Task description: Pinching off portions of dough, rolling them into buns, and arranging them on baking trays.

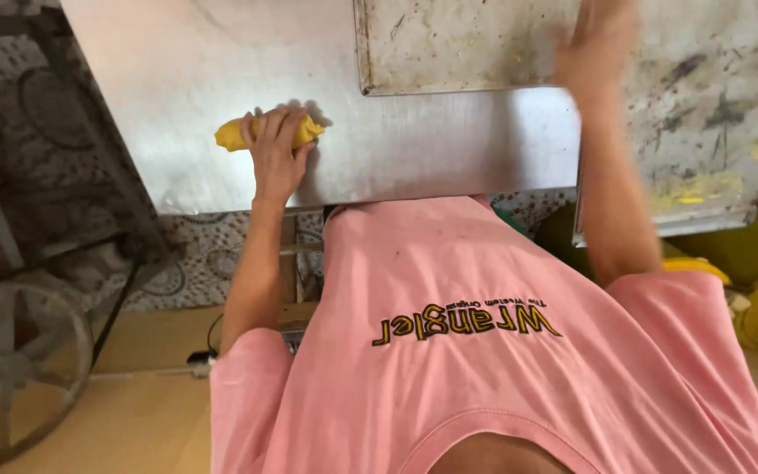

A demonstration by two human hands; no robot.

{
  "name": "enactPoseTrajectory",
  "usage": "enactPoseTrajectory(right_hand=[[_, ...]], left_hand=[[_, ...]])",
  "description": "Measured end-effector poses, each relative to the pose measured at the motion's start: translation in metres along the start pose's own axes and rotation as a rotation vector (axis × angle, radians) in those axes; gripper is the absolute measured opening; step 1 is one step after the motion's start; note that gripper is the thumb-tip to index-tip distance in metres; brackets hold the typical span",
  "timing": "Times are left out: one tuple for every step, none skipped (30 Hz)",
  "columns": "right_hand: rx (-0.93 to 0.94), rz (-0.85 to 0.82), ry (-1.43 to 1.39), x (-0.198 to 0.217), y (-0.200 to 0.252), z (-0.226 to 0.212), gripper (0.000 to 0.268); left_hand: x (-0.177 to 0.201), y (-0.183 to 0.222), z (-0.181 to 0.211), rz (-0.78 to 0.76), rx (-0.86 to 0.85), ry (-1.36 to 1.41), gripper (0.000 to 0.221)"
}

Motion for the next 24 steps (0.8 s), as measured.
enactPoseTrajectory(right_hand=[[0.022,-0.125,-0.37,-0.032,0.017,-0.032,0.028],[0.062,-0.253,-0.756,-0.068,0.034,-0.069,0.033],[0.061,-0.25,-0.744,-0.085,0.036,-0.116,0.033],[0.02,-0.378,-0.812,-0.107,0.034,-0.162,0.039],[-0.022,-0.506,-0.877,-0.13,0.033,-0.209,0.051],[-0.023,-0.516,-0.866,-0.153,0.032,-0.231,0.051],[0.007,-0.538,-0.913,-0.176,0.031,-0.254,0.063],[0.055,-0.547,-0.957,-0.201,0.017,-0.273,0.074],[0.072,-0.545,-0.943,-0.205,0.015,-0.284,0.074],[-0.026,-0.544,-0.951,-0.21,0.012,-0.291,0.055],[-0.125,-0.542,-0.957,-0.215,0.009,-0.297,0.038],[-0.113,-0.549,-0.953,-0.211,0.004,-0.305,0.038],[-0.212,-0.506,-0.961,-0.206,0.0,-0.308,0.027],[-0.321,-0.452,-0.964,-0.199,-0.002,-0.307,0.019],[-0.318,-0.45,-0.957,-0.203,-0.001,-0.306,0.019],[-0.409,-0.401,-1.123,-0.209,-0.002,-0.303,0.015],[-0.5,-0.35,-1.288,-0.214,-0.003,-0.298,0.011],[-0.49,-0.339,-1.284,-0.208,-0.005,-0.283,0.011],[-0.523,-0.288,-1.421,-0.202,-0.005,-0.266,0.015],[-0.559,-0.238,-1.557,-0.196,-0.004,-0.249,0.019],[-0.551,-0.231,-1.553,-0.172,-0.012,-0.246,0.019],[-0.479,-0.337,-1.49,-0.147,-0.018,-0.244,0.032],[-0.407,-0.44,-1.422,-0.122,-0.024,-0.242,0.045],[-0.405,-0.433,-1.424,-0.107,-0.026,-0.253,0.045]], left_hand=[[0.0,-0.001,0.0,0.093,-0.046,0.025,0.042],[0.002,0.004,-0.002,0.186,-0.082,0.048,0.043],[-0.002,0.008,-0.008,0.192,-0.091,0.053,0.043],[-0.005,0.008,-0.018,0.184,-0.086,0.163,0.047],[-0.008,0.01,-0.028,0.174,-0.083,0.273,0.054],[-0.014,0.014,-0.032,0.178,-0.082,0.286,0.054],[-0.019,0.019,-0.036,0.194,-0.109,0.321,0.051],[-0.017,0.013,-0.044,0.227,-0.142,0.342,0.05],[-0.015,0.016,-0.045,0.248,-0.148,0.341,0.05],[-0.012,0.018,-0.043,0.277,-0.192,0.337,0.033],[-0.009,0.019,-0.041,0.305,-0.236,0.331,0.027],[-0.004,0.021,-0.04,0.317,-0.229,0.332,0.027],[0.001,0.022,-0.037,0.348,-0.24,0.331,0.019],[0.005,0.021,-0.032,0.372,-0.262,0.332,0.023],[0.003,0.022,-0.033,0.378,-0.266,0.334,0.023],[0.003,0.022,-0.037,0.432,-0.24,0.399,0.022],[0.004,0.021,-0.039,0.486,-0.214,0.464,0.021],[0.009,0.018,-0.044,0.494,-0.226,0.46,0.021],[0.013,0.015,-0.052,0.521,-0.15,0.613,0.024],[0.015,0.012,-0.058,0.541,-0.07,0.769,0.032],[0.026,0.009,-0.05,0.545,-0.08,0.768,0.032],[0.035,0.005,-0.039,0.543,-0.084,0.77,0.046],[0.043,0.001,-0.028,0.541,-0.089,0.772,0.061],[0.045,-0.013,-0.011,0.54,-0.094,0.767,0.061]])
Point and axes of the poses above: each hand's wrist, its own y-axis away from the middle knuckle, its own x-axis out of the back of the hand, z = x × y, the point moved 3 cm from there along -y, towards the middle knuckle, and after that the axes turned 14 degrees about -z, right-handed, at the moved point
